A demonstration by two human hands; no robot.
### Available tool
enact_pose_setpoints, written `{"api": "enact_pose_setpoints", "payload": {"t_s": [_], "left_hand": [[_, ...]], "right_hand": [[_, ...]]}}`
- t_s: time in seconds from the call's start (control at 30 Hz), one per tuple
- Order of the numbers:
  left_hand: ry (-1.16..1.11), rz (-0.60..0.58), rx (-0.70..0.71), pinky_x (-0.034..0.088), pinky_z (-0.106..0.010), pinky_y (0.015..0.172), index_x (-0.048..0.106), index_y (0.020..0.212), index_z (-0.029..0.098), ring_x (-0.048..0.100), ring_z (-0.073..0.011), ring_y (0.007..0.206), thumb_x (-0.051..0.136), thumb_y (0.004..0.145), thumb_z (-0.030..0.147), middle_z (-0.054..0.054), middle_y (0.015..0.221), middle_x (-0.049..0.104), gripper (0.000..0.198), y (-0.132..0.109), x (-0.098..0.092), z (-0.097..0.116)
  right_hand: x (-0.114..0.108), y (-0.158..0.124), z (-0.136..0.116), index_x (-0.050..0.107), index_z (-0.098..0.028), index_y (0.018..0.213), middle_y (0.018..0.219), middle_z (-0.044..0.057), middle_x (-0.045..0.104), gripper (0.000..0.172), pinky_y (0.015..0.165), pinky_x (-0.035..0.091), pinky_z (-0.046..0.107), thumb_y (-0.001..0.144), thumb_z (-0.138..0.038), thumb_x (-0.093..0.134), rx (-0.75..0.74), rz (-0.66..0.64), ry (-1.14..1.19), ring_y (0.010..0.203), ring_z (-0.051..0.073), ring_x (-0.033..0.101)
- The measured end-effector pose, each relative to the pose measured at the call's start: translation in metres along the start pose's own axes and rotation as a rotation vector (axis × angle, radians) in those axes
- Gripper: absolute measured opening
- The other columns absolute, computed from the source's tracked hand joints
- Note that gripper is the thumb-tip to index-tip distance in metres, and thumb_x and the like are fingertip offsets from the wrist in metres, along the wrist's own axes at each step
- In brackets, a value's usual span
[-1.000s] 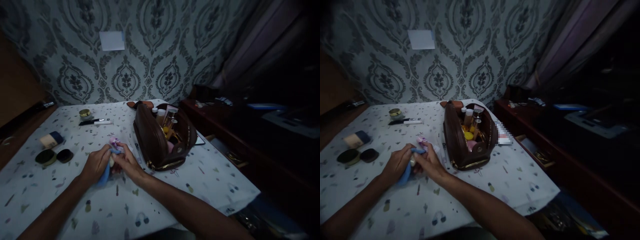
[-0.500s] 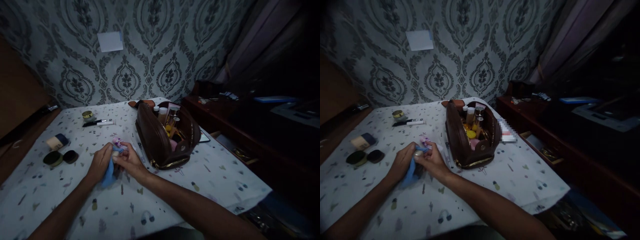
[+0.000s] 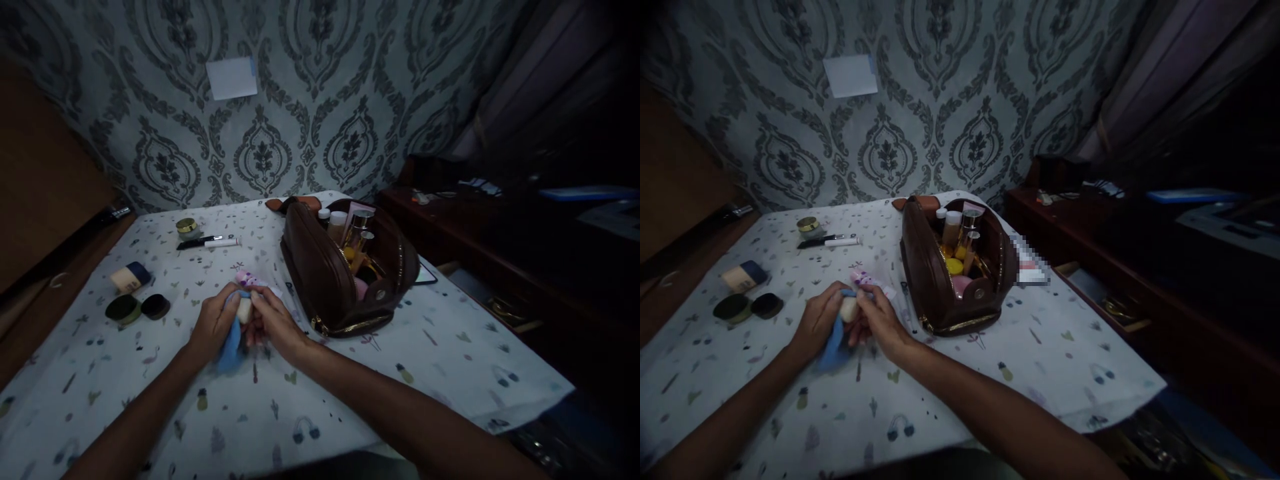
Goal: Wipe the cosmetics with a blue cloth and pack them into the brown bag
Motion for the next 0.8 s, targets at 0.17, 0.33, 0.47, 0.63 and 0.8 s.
{"api": "enact_pose_setpoints", "payload": {"t_s": [0.17,0.33,0.47,0.63,0.8], "left_hand": [[-0.142,0.174,-0.163,0.043,-0.026,0.056,0.048,0.071,0.021,0.047,-0.0137,0.056,0.041,0.095,0.061,0.004,0.060,0.050,0.046,0.000,-0.007,-0.009],[-0.287,0.234,-0.284,0.043,-0.027,0.055,0.049,0.068,0.021,0.047,-0.0146,0.059,0.051,0.084,0.071,0.003,0.061,0.050,0.053,0.002,-0.006,-0.015],[-0.266,0.240,-0.246,0.040,-0.025,0.056,0.044,0.067,0.021,0.042,-0.0128,0.059,0.053,0.085,0.066,0.005,0.061,0.044,0.049,0.004,-0.006,-0.015],[-0.021,0.340,-0.151,0.037,-0.025,0.056,0.038,0.065,0.023,0.040,-0.0133,0.058,0.045,0.093,0.056,0.006,0.060,0.038,0.044,0.002,-0.020,-0.009],[0.124,0.142,-0.048,0.047,-0.030,0.071,0.057,0.089,0.021,0.059,-0.0195,0.074,0.039,0.094,0.056,-0.001,0.080,0.062,0.039,0.000,-0.006,0.002]], "right_hand": [[0.000,-0.005,-0.013,0.044,-0.025,0.126,0.069,-0.008,0.056,0.062,0.048,0.039,0.021,0.077,-0.051,0.072,-0.171,0.037,-0.090,0.052,0.010,0.056],[0.006,-0.007,-0.014,0.055,-0.025,0.113,0.083,-0.004,0.059,0.050,0.061,0.045,0.024,0.069,-0.027,0.078,-0.292,0.001,-0.135,0.066,0.011,0.054],[0.000,-0.005,-0.014,0.061,-0.024,0.110,0.087,-0.002,0.061,0.044,0.068,0.047,0.027,0.069,-0.031,0.078,-0.354,0.066,-0.211,0.075,0.015,0.056],[-0.007,-0.006,-0.021,0.058,-0.021,0.092,0.088,0.000,0.061,0.034,0.071,0.045,0.026,0.066,-0.033,0.077,-0.428,0.207,-0.412,0.083,0.016,0.057],[-0.006,-0.010,-0.023,0.049,-0.022,0.083,0.074,-0.006,0.052,0.025,0.062,0.039,0.024,0.065,-0.024,0.065,-0.420,0.262,-0.560,0.069,0.013,0.049]]}}
Point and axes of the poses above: each hand's wrist, its own y-axis towards the middle knuckle, its own x-axis out of the palm, z = x × y, the point moved 6 cm from there along y, towards the middle knuckle
